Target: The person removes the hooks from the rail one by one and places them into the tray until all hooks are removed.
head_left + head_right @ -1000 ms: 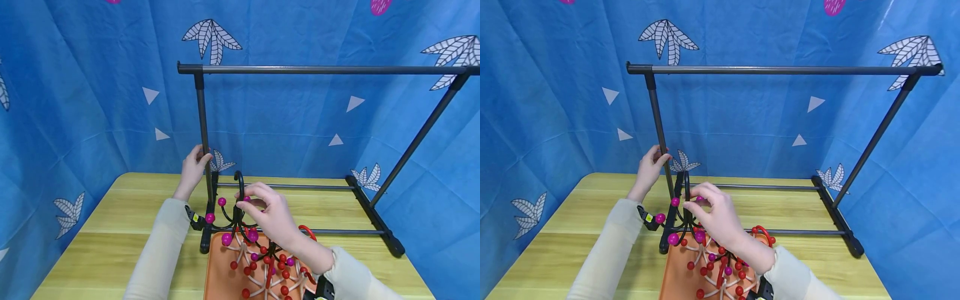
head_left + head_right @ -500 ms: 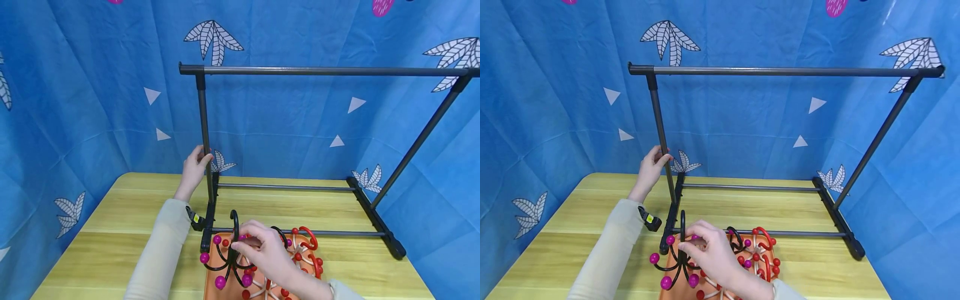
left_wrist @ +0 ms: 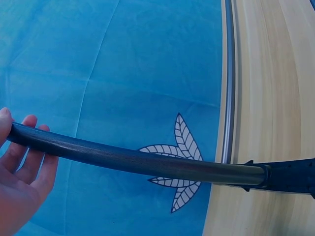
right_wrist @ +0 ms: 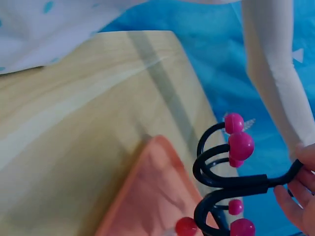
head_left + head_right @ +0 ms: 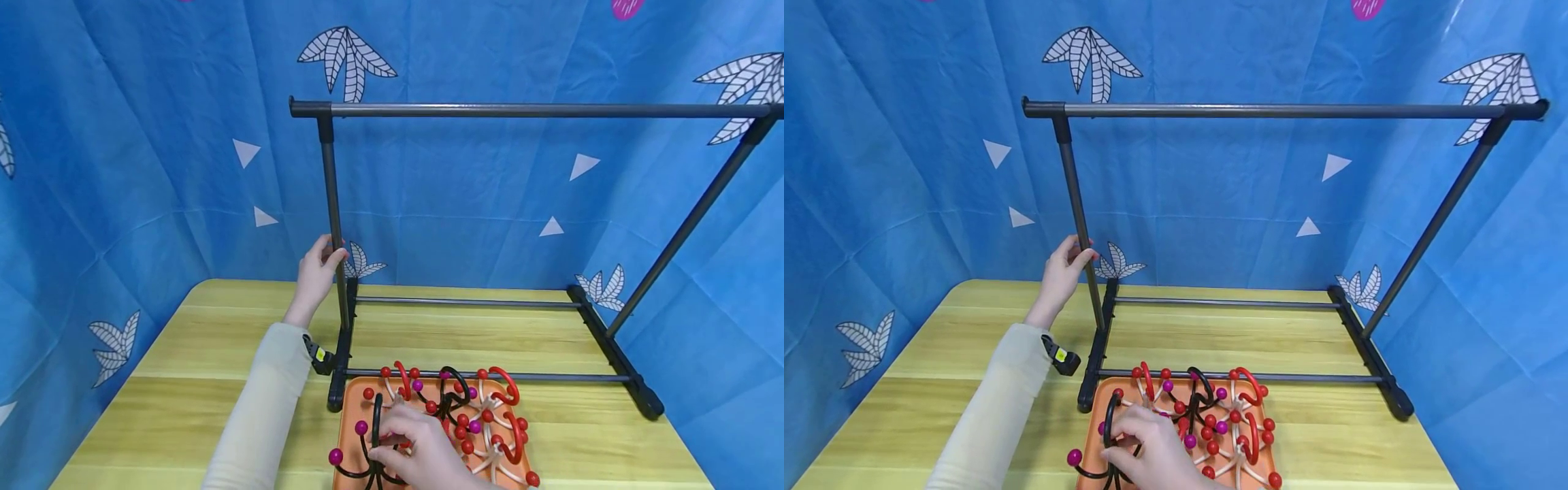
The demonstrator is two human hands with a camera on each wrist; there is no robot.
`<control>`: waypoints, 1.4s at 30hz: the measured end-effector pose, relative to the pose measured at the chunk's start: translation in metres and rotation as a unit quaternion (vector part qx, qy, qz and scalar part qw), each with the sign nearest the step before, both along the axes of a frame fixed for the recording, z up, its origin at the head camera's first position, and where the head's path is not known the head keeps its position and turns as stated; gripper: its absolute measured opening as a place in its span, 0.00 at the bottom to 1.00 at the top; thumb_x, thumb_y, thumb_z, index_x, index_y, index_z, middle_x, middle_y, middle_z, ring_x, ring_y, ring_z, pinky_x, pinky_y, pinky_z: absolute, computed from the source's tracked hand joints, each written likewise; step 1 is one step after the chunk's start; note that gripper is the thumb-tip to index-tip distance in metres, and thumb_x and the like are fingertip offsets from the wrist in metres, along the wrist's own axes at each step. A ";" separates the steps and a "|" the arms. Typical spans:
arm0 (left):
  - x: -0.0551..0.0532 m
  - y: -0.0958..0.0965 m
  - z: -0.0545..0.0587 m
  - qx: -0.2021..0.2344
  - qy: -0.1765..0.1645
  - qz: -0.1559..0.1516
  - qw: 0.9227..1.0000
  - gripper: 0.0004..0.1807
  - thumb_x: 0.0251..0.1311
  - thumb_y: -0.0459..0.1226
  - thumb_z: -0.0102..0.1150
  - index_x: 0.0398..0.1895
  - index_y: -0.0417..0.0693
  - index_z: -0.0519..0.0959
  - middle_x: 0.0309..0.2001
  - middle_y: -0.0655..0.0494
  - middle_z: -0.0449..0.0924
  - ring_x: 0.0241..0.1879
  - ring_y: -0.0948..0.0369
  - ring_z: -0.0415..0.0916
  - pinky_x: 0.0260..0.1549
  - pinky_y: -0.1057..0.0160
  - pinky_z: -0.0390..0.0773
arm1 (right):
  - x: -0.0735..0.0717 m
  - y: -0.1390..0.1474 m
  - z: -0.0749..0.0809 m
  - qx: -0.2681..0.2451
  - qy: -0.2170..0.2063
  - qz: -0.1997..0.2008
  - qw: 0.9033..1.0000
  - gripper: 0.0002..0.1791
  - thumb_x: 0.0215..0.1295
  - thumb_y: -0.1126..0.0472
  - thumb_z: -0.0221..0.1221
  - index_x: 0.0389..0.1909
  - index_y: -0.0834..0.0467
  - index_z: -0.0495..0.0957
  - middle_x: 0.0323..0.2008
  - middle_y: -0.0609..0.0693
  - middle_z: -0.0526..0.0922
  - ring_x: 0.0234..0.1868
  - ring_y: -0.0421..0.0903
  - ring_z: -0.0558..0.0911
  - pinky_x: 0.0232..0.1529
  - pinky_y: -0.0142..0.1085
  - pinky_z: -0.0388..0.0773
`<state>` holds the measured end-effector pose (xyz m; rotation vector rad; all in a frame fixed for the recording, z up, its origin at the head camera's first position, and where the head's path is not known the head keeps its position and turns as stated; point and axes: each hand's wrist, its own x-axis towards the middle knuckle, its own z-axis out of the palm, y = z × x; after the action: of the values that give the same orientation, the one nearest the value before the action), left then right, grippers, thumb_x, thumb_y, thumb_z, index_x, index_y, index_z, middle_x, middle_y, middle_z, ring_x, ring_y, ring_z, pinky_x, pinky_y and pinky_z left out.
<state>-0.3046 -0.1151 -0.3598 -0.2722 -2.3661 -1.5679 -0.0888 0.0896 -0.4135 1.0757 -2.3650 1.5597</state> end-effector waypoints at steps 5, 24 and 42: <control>0.001 -0.001 0.000 0.000 0.000 -0.004 1.000 0.18 0.63 0.50 0.46 0.51 0.52 0.70 0.43 0.49 0.79 0.47 0.55 0.75 0.49 0.51 0.71 | 0.005 -0.004 -0.018 0.026 0.043 0.002 0.999 0.05 0.53 0.64 0.64 0.27 0.55 0.76 0.30 0.46 0.77 0.30 0.37 0.77 0.30 0.24 0.76; 0.003 -0.004 -0.004 -0.004 -0.005 0.002 1.000 0.16 0.65 0.49 0.45 0.51 0.54 0.69 0.44 0.51 0.79 0.47 0.56 0.75 0.47 0.51 0.72 | 0.020 -0.012 -0.070 0.053 0.081 -0.077 0.992 0.03 0.56 0.62 0.62 0.29 0.53 0.77 0.34 0.43 0.76 0.33 0.33 0.74 0.30 0.20 0.71; 0.010 -0.004 0.002 -0.133 0.026 0.044 0.990 0.21 0.66 0.47 0.45 0.57 0.47 0.66 0.43 0.47 0.77 0.44 0.52 0.75 0.39 0.52 0.75 | 0.016 -0.010 -0.015 0.005 -0.068 -0.110 0.992 0.07 0.60 0.58 0.59 0.38 0.52 0.74 0.35 0.44 0.76 0.36 0.36 0.79 0.33 0.29 0.78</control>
<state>-0.2946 -0.1190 -0.3581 -0.2582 -2.5071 -1.1914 -0.0730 0.0801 -0.4281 0.7005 -2.4806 1.5880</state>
